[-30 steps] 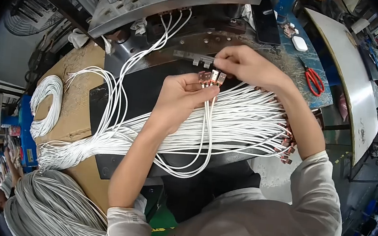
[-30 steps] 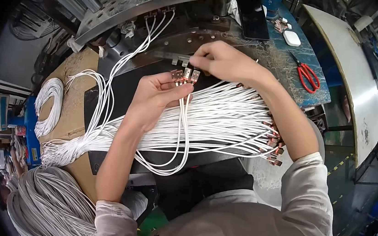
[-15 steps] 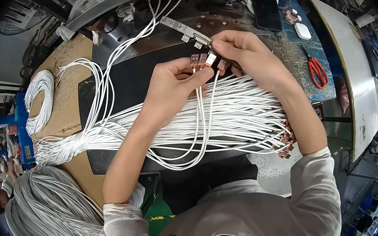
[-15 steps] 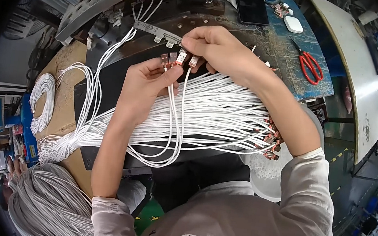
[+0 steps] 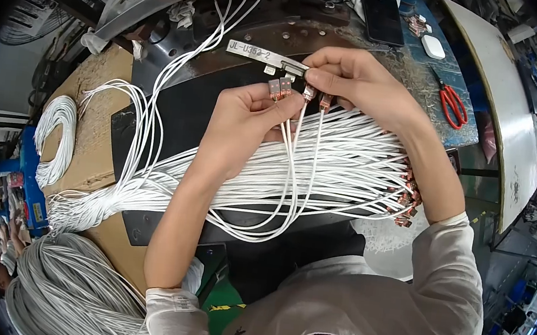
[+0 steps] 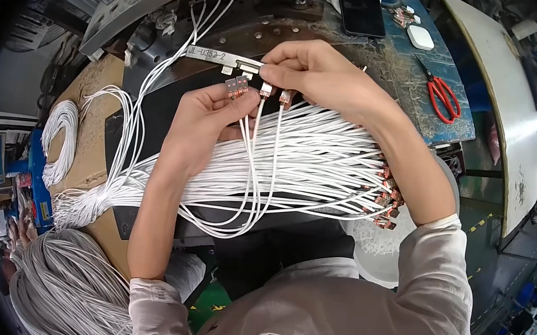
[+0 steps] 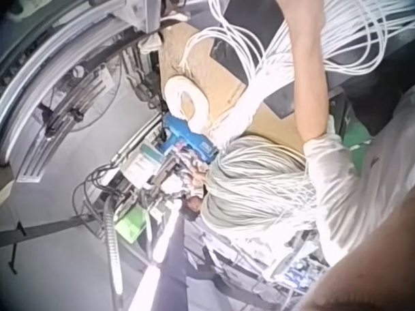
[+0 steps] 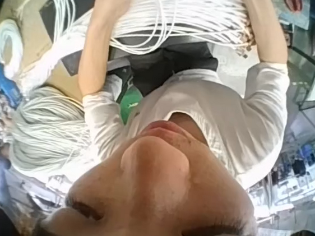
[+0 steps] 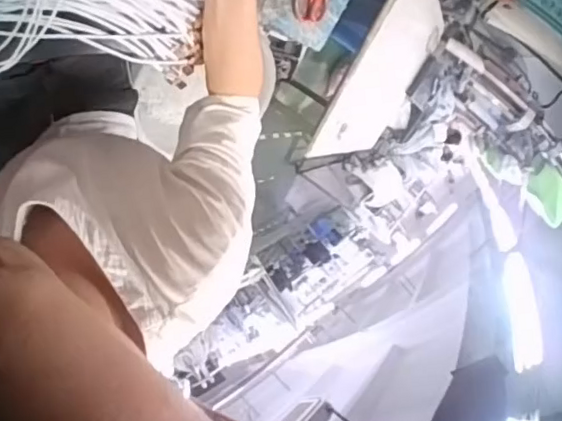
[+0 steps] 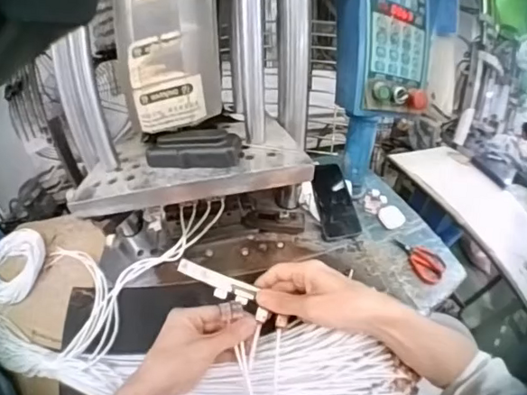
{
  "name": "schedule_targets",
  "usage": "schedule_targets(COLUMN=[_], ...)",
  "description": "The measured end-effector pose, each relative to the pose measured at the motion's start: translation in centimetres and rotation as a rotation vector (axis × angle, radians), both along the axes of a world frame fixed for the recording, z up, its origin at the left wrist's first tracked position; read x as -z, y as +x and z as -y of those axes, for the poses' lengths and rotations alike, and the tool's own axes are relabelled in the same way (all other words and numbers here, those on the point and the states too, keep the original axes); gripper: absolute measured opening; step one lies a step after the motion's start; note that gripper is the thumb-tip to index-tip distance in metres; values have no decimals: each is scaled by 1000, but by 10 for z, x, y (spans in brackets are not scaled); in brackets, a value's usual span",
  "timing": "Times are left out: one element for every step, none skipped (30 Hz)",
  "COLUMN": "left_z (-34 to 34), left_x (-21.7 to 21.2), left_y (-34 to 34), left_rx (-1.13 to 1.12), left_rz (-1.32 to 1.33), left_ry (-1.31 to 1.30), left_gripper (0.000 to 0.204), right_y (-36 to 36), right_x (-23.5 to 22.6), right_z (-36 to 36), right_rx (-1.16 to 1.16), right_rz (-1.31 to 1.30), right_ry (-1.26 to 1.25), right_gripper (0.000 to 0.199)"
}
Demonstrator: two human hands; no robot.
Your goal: The person arranges bundles of cables on a workbench, fits the connector ends into a metal fixture plate by hand, and loads the fixture into a press machine.
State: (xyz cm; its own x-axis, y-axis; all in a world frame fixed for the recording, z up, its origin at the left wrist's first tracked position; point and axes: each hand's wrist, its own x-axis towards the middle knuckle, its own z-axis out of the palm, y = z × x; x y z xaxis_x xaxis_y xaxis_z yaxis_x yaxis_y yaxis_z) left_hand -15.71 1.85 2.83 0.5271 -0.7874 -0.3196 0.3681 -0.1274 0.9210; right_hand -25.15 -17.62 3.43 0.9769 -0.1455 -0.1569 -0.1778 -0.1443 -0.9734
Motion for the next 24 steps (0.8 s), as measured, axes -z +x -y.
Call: schedule_targets(left_z=[-2,-4,-4,-4,-4,-3,-3,-4,-4,-4,-4,-4,-3,-3,-3,-5,-6,-6,-6,-5,-5,-4,-4,-4], left_x=[-2,-2,-2,-2,-1,-1,-1,0,1,1,1,0,-1,-2,-2,-3,-3,-4,-4,-5,-5,-6,-5,-5], left_y=[1,2,1,2,2,2,3,3,4,4,4,3,3,2,2,2,1,1,2,2,3,3,3,4], left_rx=[32,64,63,71,80,89,88,87,87,86,85,73,61,49,49,48,46,45,45,44,43,42,40,55], left_rz=[-9,-19,-20,-23,-25,-26,-26,-17,-7,2,2,-17,-36,-54,-54,-59,-63,-68,-67,-69,-73,-76,-76,-73], left_ry=[21,41,42,44,47,47,47,50,53,56,57,32,6,-19,-20,-3,14,31,31,26,20,15,14,17], left_gripper=[23,22,22,23,23,23,23,23,23,23,23,24,24,25,25,25,26,26,26,26,26,27,27,27], right_y=[-1,-1,-1,-2,-2,-2,-1,-1,-1,-1,-1,-1,-1,-1,-2,-2,-3,-3,-2,-1,-1,-1,0,-1], right_x=[0,0,-1,-2,-4,-4,-4,-4,-4,-3,-3,-2,-2,-2,-2,-4,-6,-7,-7,-6,-6,-5,-5,-4], right_z=[2,3,3,2,2,2,2,1,1,1,1,1,2,2,2,1,0,-1,0,1,3,4,4,5], right_rx=[-11,-22,-23,-21,-18,-15,-16,-28,-40,-52,-53,-60,-66,-73,-73,-44,-15,15,15,12,9,5,4,-6], right_rz=[2,5,3,1,-1,-2,-1,10,21,32,31,34,37,40,40,33,26,18,19,23,25,27,28,25], right_ry=[2,4,5,6,8,8,8,12,17,22,22,23,24,24,24,9,-7,-22,-22,-17,-13,-8,-9,-23], right_gripper=[26,26,26,26,26,25,25,25,26,26,26,27,29,31,31,32,34,36,36,34,32,30,30,32])
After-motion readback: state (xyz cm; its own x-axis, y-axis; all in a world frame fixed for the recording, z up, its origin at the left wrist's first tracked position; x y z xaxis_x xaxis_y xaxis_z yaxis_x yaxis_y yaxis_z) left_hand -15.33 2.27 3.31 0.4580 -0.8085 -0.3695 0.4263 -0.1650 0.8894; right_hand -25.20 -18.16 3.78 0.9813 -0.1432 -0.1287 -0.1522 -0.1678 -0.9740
